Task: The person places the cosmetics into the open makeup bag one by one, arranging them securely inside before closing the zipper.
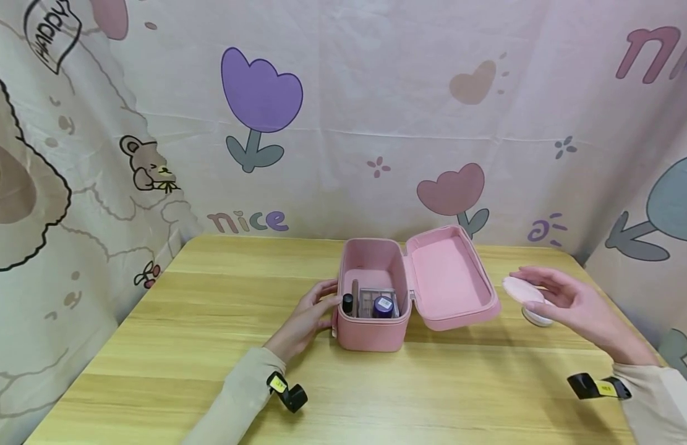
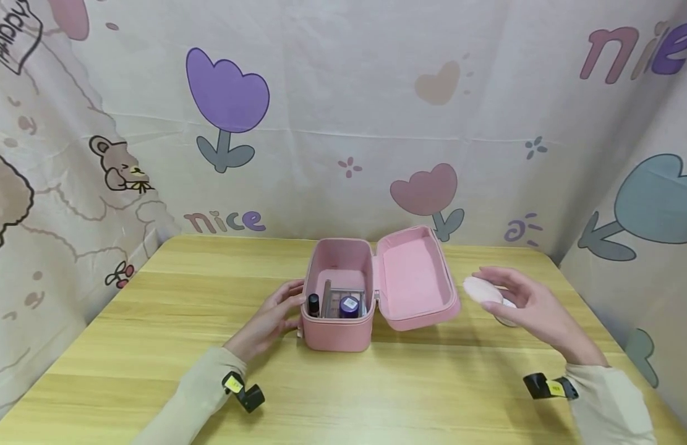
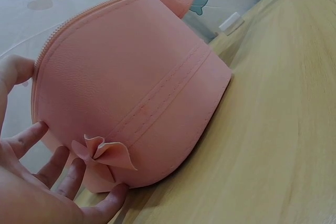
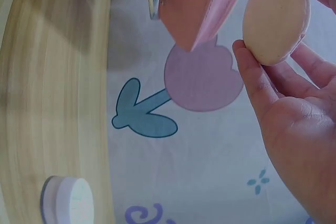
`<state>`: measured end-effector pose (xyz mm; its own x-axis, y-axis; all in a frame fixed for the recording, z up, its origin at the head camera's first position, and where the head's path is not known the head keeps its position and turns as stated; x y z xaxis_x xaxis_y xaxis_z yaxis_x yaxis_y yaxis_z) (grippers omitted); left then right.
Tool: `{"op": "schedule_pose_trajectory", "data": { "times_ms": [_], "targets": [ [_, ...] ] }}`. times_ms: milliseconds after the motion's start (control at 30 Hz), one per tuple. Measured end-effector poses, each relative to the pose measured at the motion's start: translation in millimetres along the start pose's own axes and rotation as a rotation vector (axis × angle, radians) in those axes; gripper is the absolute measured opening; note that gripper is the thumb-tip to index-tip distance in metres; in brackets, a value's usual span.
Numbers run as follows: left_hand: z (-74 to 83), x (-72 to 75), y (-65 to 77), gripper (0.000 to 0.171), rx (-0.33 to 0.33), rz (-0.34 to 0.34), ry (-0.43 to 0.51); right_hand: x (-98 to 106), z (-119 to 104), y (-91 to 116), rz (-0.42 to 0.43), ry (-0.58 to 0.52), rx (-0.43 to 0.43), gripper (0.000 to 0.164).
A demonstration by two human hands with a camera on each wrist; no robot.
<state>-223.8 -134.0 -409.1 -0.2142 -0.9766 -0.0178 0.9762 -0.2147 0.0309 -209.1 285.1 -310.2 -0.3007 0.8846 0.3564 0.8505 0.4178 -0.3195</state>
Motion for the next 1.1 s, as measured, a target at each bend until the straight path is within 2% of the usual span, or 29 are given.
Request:
{"op": "schedule_pose_trajectory", "data": {
  "times_ms": [367, 600, 1100],
  "targets": [
    [0.3, 0.0, 1.3, 0.054, 0.004, 0.005, -0.009, -7.4, -11.6, -6.9, -0.059, 0.036, 0.021, 0.050],
    [1.1, -0.8, 1.0, 0.053, 0.010, -0.002, -0.011, -13.7, -21.9, -11.4, -0.097, 0.021, 0.056, 0.053],
    [0.8, -0.6, 0.8, 0.053, 0.005, 0.006, -0.008, -27.5, -42.8, -26.6, -0.130, 0.208, 0.068, 0.053]
  ]
}}
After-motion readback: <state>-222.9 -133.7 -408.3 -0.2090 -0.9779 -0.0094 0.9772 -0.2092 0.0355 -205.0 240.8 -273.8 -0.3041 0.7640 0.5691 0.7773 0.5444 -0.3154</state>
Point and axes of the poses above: each hand's wrist, its own y-axis away from the middle knuckle, its own x-axis out of the back of the hand, z = x × y, the point moved 4 cm from there along -y, towards the middle knuckle, and after that the axes turned 10 degrees about -y, right-handed, at the moved point
